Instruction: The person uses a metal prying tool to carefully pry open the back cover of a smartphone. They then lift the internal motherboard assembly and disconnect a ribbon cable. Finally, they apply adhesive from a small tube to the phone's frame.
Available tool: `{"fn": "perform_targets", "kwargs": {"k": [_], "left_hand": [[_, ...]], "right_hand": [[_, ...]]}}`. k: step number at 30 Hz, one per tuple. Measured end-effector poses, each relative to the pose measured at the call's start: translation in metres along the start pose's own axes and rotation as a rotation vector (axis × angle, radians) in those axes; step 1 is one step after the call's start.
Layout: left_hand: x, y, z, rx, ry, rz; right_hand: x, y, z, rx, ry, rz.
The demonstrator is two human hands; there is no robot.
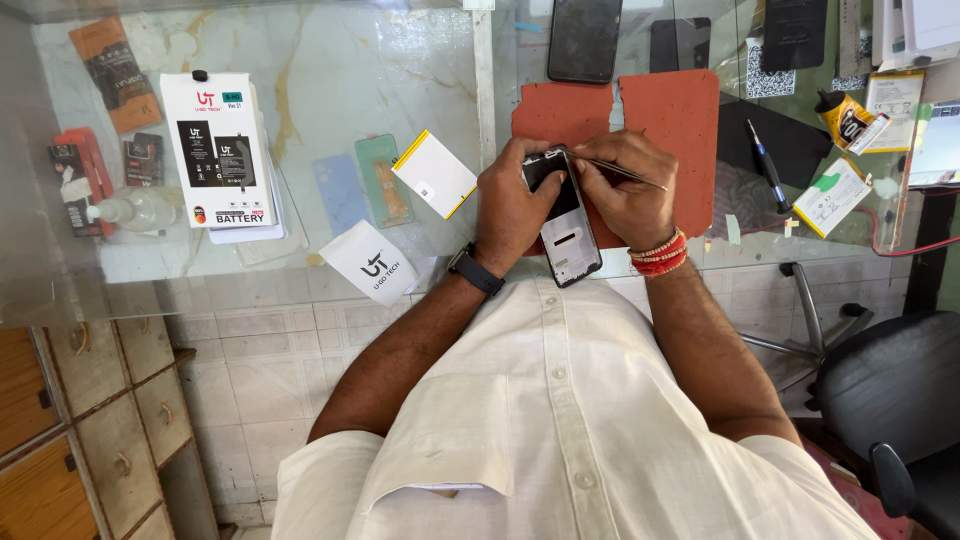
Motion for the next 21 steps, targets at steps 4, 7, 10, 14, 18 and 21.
{"fn": "perform_targets", "kwargs": {"k": [4,7,10,14,18,21], "left_hand": [[-0.0006,-0.0007,0.0001,-0.016,-0.005,-0.012],[-0.0007,-0.0003,0.0003,-0.009,-0.004,-0.021],[-0.0006,0.0006,0.0006,-0.008,0.001,-0.036],[-0.0008,0.0008,0.001,-0.011,0.005,-0.038],[-0.0005,0.0002,0.001,-0.02,0.006,-0.032],[-0.0007,-0.0002,0.0011,-0.008,0.006,-0.027]], "right_hand": [[0.0013,-0.0012,0.0035,-0.011,0.002,-0.004],[0.0016,-0.0024,0.0045,-0.043,-0.012,-0.013],[0.0017,-0.0026,0.0052,-0.053,-0.022,-0.021],[0.0021,-0.0023,0.0053,-0.067,-0.012,-0.029],[0.0019,-0.0028,0.0034,-0.057,-0.012,-0.027],[0.0017,-0.0031,0.002,-0.032,0.0,-0.02]]}}
Point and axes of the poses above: each hand's wrist, its own y-axis towards the middle knuckle, its own x-axis out of the palm, z = x × y, the point moved 1 cm from there along y, towards the middle knuckle, and after that the axes turned 11 degrees about z, right-handed, at the moved point
